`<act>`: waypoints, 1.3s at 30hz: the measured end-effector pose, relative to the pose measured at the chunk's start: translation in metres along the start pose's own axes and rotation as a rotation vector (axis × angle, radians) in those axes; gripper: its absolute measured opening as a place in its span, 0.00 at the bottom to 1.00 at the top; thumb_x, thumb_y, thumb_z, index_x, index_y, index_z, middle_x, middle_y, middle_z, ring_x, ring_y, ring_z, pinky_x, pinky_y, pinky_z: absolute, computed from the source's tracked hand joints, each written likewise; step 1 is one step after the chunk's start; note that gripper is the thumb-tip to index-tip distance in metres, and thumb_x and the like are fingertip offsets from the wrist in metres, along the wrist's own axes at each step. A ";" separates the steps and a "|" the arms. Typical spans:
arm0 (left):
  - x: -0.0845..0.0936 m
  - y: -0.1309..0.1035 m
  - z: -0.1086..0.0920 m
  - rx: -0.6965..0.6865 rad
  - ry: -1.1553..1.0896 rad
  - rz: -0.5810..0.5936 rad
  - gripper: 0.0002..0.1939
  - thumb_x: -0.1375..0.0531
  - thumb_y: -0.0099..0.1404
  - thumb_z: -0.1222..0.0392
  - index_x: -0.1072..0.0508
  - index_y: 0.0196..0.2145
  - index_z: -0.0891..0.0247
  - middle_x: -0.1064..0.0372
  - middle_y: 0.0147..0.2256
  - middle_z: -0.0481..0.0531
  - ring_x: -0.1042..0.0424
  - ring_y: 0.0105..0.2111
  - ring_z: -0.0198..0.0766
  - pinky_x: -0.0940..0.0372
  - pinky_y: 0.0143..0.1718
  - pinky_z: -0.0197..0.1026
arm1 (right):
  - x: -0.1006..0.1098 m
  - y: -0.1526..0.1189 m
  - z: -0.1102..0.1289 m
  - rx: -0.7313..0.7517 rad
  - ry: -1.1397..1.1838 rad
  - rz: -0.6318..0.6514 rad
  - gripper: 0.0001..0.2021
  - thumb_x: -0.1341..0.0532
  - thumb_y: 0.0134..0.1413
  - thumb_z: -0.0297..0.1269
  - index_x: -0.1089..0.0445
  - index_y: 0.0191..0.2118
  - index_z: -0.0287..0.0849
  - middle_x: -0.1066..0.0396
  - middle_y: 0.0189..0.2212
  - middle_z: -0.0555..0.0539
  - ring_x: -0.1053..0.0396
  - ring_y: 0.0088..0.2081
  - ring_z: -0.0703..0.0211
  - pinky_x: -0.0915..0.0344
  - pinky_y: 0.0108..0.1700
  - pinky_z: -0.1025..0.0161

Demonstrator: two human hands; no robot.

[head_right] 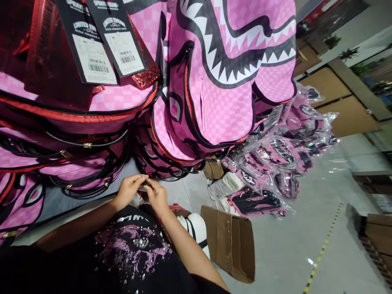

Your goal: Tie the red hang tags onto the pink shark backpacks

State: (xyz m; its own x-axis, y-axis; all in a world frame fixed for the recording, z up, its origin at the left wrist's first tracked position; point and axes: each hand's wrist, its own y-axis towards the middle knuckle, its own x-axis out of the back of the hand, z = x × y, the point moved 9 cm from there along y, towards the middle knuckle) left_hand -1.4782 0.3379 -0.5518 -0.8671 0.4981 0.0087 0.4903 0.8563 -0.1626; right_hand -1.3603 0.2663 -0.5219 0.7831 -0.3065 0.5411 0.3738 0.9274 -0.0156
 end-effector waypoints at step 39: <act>-0.027 0.097 0.029 0.172 0.246 0.130 0.07 0.46 0.65 0.66 0.28 0.38 0.65 0.27 0.26 0.49 0.25 0.24 0.33 0.40 0.23 0.30 | 0.096 0.044 0.000 0.115 -0.491 -0.182 0.14 0.44 0.61 0.46 0.29 0.34 0.42 0.23 0.28 0.47 0.26 0.29 0.60 0.34 0.33 0.65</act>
State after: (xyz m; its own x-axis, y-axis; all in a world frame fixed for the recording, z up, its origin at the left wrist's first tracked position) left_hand -1.4099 0.4040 -0.5968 -0.7404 0.6379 0.2119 0.5553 0.7580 -0.3421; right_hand -1.2685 0.2773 -0.4707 0.3755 -0.3542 0.8565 0.4037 0.8943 0.1928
